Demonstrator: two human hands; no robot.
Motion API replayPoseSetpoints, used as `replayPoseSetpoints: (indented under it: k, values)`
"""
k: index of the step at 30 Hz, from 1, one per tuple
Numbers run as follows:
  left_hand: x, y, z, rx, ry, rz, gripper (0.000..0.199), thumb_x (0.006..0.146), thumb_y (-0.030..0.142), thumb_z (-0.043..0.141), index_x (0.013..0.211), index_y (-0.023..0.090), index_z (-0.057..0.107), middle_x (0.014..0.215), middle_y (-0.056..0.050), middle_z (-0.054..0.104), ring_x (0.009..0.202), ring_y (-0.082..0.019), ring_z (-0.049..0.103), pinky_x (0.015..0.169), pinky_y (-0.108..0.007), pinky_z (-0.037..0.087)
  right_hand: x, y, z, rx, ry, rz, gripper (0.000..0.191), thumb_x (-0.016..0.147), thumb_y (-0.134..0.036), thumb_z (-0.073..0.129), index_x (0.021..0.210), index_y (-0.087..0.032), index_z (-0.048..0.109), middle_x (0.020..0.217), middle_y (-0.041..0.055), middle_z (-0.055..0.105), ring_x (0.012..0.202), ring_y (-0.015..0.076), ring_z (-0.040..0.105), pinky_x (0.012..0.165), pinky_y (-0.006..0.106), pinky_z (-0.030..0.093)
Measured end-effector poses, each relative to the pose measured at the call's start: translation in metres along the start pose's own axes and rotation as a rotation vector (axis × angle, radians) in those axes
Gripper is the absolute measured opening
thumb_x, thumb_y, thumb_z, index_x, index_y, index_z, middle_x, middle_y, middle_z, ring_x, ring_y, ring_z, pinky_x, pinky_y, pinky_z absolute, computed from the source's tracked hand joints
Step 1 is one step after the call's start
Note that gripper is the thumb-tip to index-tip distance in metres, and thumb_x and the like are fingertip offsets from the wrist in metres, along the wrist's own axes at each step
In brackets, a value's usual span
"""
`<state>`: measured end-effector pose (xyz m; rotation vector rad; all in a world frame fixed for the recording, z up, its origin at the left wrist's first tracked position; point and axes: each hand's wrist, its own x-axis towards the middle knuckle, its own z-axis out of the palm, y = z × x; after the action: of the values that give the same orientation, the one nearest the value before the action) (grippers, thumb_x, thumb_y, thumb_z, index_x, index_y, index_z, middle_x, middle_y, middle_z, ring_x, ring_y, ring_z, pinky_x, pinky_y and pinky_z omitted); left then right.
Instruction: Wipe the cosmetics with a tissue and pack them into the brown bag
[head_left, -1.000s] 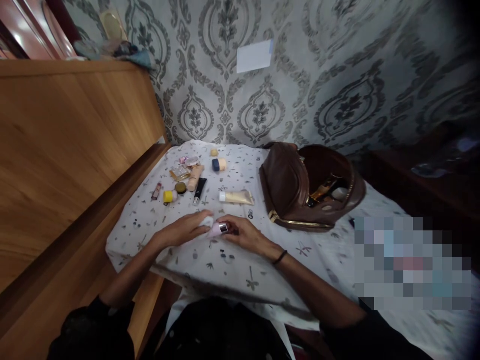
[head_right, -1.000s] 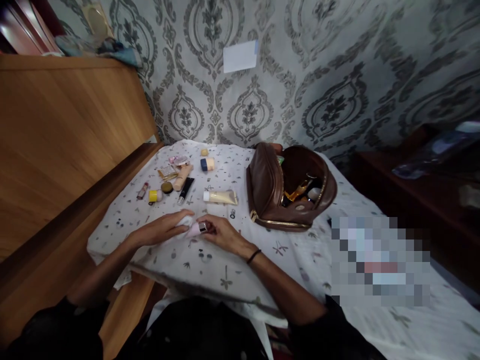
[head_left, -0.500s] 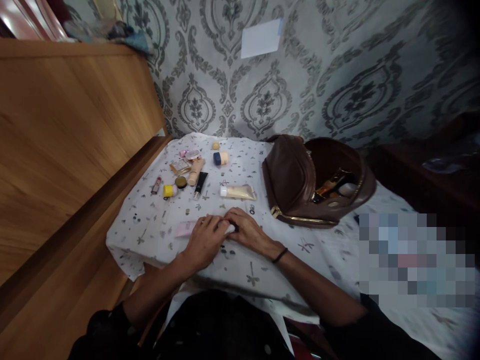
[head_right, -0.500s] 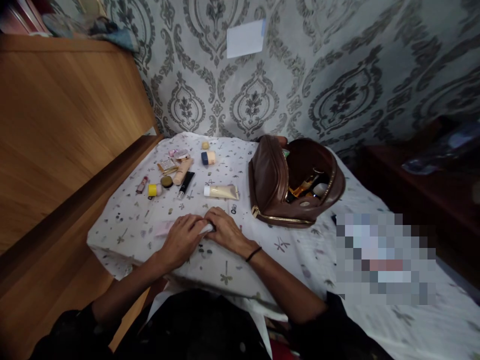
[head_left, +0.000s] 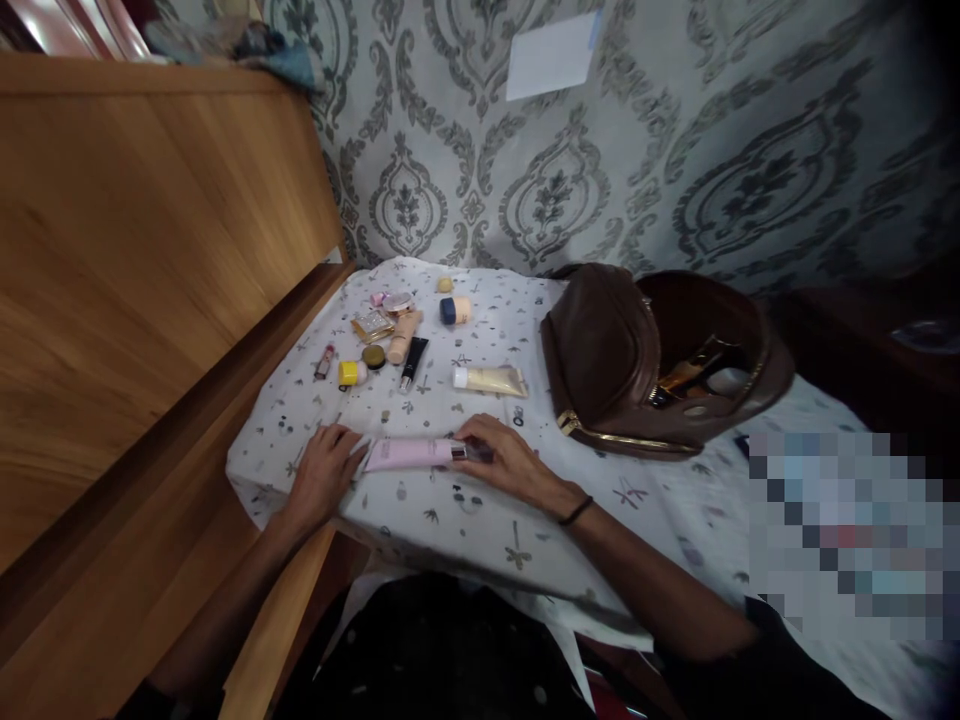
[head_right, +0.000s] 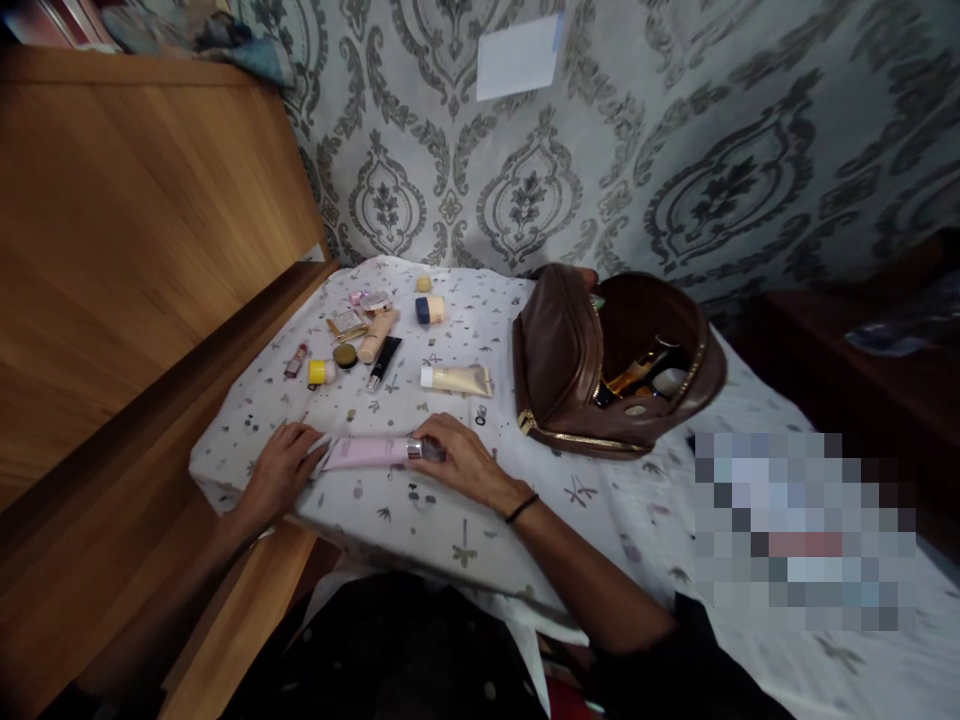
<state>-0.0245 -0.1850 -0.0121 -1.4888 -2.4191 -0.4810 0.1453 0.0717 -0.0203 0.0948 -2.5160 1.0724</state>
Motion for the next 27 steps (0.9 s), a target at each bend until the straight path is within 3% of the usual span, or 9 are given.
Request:
replayPoseSetpoints:
  k: [4, 8, 11, 15, 18, 22, 27]
  values:
    - [0.009, 0.01, -0.004, 0.101, 0.057, -0.038, 0.025, 0.1, 0.029, 0.041, 0.089, 0.019, 0.061, 0.084, -0.007, 0.058, 0.085, -0.024, 0.055, 0.077, -0.037, 0.047, -0.001, 0.0, 0.001, 0.031, 0.011, 0.021, 0.021, 0.088, -0.039, 0.067, 0.097, -0.02, 0.062, 0.086, 0.0037, 0.062, 0.077, 0.017, 0.057, 0.068, 0.029, 0.046]
    - [0.029, 0.05, -0.002, -0.011, 0.117, 0.018, 0.02, 0.1, 0.027, 0.041, 0.104, 0.021, 0.06, 0.094, -0.006, 0.06, 0.092, -0.022, 0.056, 0.082, -0.034, 0.047, 0.0, 0.0, 0.004, 0.046, 0.049, -0.012, 0.022, 0.085, -0.038, 0.071, 0.096, -0.02, 0.063, 0.086, 0.0037, 0.063, 0.077, 0.0173, 0.058, 0.069, 0.03, 0.047]
    - [0.041, 0.089, 0.008, -0.068, 0.015, 0.112, 0.026, 0.099, 0.025, 0.043, 0.123, 0.02, 0.052, 0.109, -0.009, 0.061, 0.101, -0.023, 0.055, 0.086, -0.037, 0.046, 0.001, -0.001, 0.005, 0.01, 0.076, -0.053, 0.018, 0.086, -0.035, 0.069, 0.083, -0.019, 0.06, 0.078, 0.0028, 0.059, 0.074, 0.0175, 0.055, 0.067, 0.03, 0.045]
    - [0.043, 0.114, 0.02, 0.029, -0.093, 0.171, 0.023, 0.097, 0.034, 0.051, 0.112, 0.017, 0.055, 0.108, -0.01, 0.062, 0.103, -0.027, 0.054, 0.091, -0.044, 0.044, 0.001, -0.001, 0.005, -0.027, 0.069, -0.095, 0.021, 0.088, -0.031, 0.065, 0.073, -0.019, 0.055, 0.073, 0.0026, 0.057, 0.074, 0.0183, 0.054, 0.066, 0.03, 0.044]
    - [0.038, 0.099, 0.019, 0.08, -0.11, 0.182, 0.02, 0.096, 0.035, 0.052, 0.103, 0.017, 0.056, 0.104, -0.01, 0.062, 0.103, -0.027, 0.054, 0.09, -0.043, 0.044, 0.0, 0.0, 0.005, -0.012, 0.064, -0.094, 0.015, 0.087, -0.032, 0.068, 0.083, -0.019, 0.061, 0.079, 0.0035, 0.062, 0.078, 0.0187, 0.057, 0.07, 0.031, 0.046]
    - [0.025, 0.054, 0.008, 0.104, -0.126, 0.128, 0.019, 0.097, 0.036, 0.05, 0.099, 0.017, 0.056, 0.102, -0.01, 0.061, 0.101, -0.027, 0.052, 0.086, -0.043, 0.046, 0.0, 0.001, 0.006, -0.013, 0.058, -0.039, 0.02, 0.085, -0.037, 0.071, 0.091, -0.02, 0.064, 0.084, 0.0041, 0.064, 0.079, 0.0186, 0.058, 0.071, 0.031, 0.047]
    - [0.005, 0.006, 0.001, 0.041, -0.043, 0.074, 0.021, 0.1, 0.031, 0.043, 0.106, 0.018, 0.059, 0.114, -0.011, 0.057, 0.107, -0.026, 0.051, 0.091, -0.043, 0.047, -0.002, 0.0, 0.004, 0.002, 0.042, 0.032, 0.026, 0.088, -0.042, 0.067, 0.102, -0.021, 0.066, 0.087, 0.005, 0.065, 0.077, 0.0176, 0.059, 0.069, 0.031, 0.049]
